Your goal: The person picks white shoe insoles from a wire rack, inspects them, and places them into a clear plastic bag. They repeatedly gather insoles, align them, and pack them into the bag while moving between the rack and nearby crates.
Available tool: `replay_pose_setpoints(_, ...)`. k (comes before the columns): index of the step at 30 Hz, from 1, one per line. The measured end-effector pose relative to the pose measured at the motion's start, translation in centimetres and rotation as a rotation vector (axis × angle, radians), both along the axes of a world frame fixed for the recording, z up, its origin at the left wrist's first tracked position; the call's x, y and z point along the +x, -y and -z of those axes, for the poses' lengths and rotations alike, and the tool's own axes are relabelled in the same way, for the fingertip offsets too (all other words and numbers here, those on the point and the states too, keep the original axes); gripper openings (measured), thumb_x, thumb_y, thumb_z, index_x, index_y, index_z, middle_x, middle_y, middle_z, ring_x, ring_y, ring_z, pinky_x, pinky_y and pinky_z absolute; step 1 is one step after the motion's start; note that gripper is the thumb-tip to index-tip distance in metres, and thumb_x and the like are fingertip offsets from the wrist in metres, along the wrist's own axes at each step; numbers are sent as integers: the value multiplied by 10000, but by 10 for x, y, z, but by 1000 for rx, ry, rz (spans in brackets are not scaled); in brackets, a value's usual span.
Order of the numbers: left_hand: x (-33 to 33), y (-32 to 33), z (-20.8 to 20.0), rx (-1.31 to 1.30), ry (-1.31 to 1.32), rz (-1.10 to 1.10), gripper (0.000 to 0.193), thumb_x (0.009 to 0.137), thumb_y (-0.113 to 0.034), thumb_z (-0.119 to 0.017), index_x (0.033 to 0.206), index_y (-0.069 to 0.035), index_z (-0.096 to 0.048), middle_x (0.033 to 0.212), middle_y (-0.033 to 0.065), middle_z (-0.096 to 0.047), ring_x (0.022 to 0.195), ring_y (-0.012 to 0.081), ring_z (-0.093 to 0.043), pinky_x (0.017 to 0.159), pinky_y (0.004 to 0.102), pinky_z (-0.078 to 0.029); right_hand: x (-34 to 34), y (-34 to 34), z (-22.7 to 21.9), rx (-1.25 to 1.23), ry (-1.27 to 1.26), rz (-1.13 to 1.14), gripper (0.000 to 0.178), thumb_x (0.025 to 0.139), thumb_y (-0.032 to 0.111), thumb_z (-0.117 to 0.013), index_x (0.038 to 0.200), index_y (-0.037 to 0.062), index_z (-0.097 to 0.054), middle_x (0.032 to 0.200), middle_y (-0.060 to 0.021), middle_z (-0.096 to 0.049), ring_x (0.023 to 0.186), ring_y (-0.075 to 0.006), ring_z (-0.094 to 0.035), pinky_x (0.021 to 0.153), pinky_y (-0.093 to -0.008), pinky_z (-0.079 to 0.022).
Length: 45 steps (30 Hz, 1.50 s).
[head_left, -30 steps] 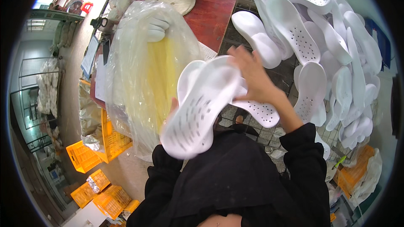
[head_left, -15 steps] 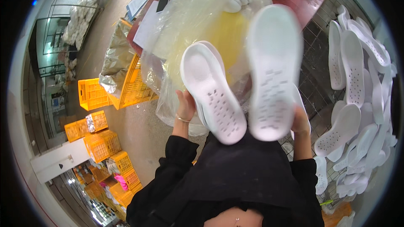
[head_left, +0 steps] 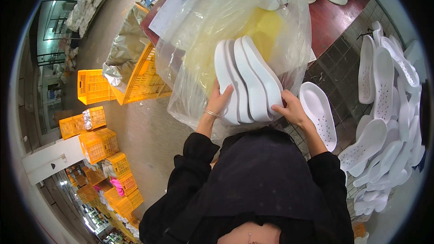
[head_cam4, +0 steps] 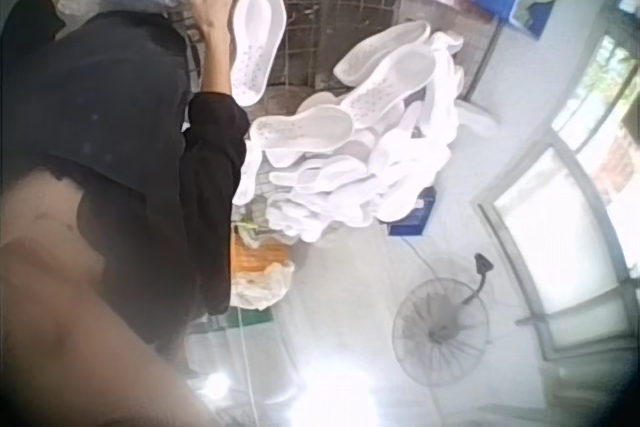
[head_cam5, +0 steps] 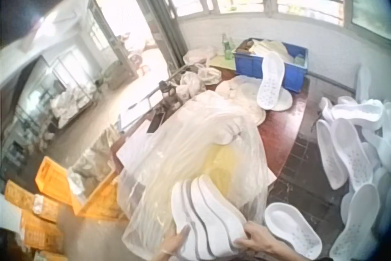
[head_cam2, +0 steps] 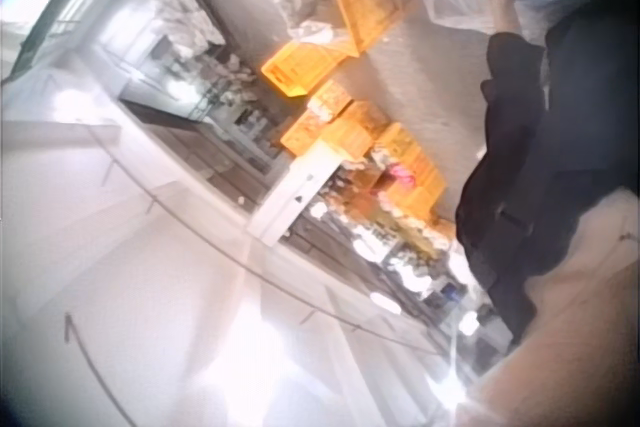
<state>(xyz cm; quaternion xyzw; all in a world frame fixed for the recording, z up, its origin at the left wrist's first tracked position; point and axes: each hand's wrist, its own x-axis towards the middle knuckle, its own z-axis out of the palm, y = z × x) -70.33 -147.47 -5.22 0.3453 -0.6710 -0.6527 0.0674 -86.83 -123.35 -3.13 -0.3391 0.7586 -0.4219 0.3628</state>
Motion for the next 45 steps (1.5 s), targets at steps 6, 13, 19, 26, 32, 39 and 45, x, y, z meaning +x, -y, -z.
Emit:
replay_pose_setpoints(6,-23,10,-29,154,-183,-7,643,942,-300,-568,1451,-22,-291,1273,115,-534,1135,181,-520,1000,321,-388,-29,-2,-13,-196,-77,47,339,822,249,-642,1011,-30,-616,857,-119,-526,754,-220,-545,693,-337,-442)
replay_pose_setpoints(13,-50,-5,7,231,55,211,633,991,-423,-442,1436,10,-318,1374,116,-472,1232,205,-469,1026,336,-371,-90,40,-31,214,-164,41,622,749,372,-705,1215,-7,-545,1155,-232,-567,1050,-307,-550,895,-383,-430)
replay_pose_setpoints(19,-64,-28,11,-180,-155,209,615,978,-308,-467,1429,58,-264,1359,225,-455,1280,271,-429,1062,357,-317,-49,161,-45,390,-686,147,1264,552,551,-813,1511,114,-115,1479,-357,-152,1330,-563,-202,992,-730,-207)
replay_pose_setpoints(26,-73,57,5,-1501,444,270,782,776,-258,-682,1455,-120,-320,1432,262,-334,1283,380,-394,1077,432,-290,-67,185,-20,569,-552,65,1258,472,444,-819,1500,118,-170,1271,-294,-406,1173,-454,-414,926,-626,-326)
replay_pose_setpoints(32,-160,154,-40,-1059,281,-26,631,728,-80,-620,1340,-151,-482,1237,221,-531,856,395,-621,741,448,-501,-71,165,-64,483,-550,54,1171,467,426,-786,1463,103,-262,1175,-276,-457,1122,-431,-439,945,-566,-334)
replay_pose_setpoints(39,-141,126,-159,-1223,-62,53,605,682,-5,-567,1275,-123,-542,981,185,-641,852,376,-621,696,438,-502,-124,283,-87,537,-484,-183,964,629,470,-749,1420,83,-358,1349,-278,-419,1238,-426,-416,989,-561,-347)
replay_pose_setpoints(45,-117,94,-159,-336,-83,569,421,720,18,-594,1140,-20,-599,924,137,-652,859,266,-651,762,361,-518,-155,361,-14,515,-654,-68,793,712,429,-706,1345,38,-430,1357,-247,-430,1266,-394,-402,1028,-576,-297)
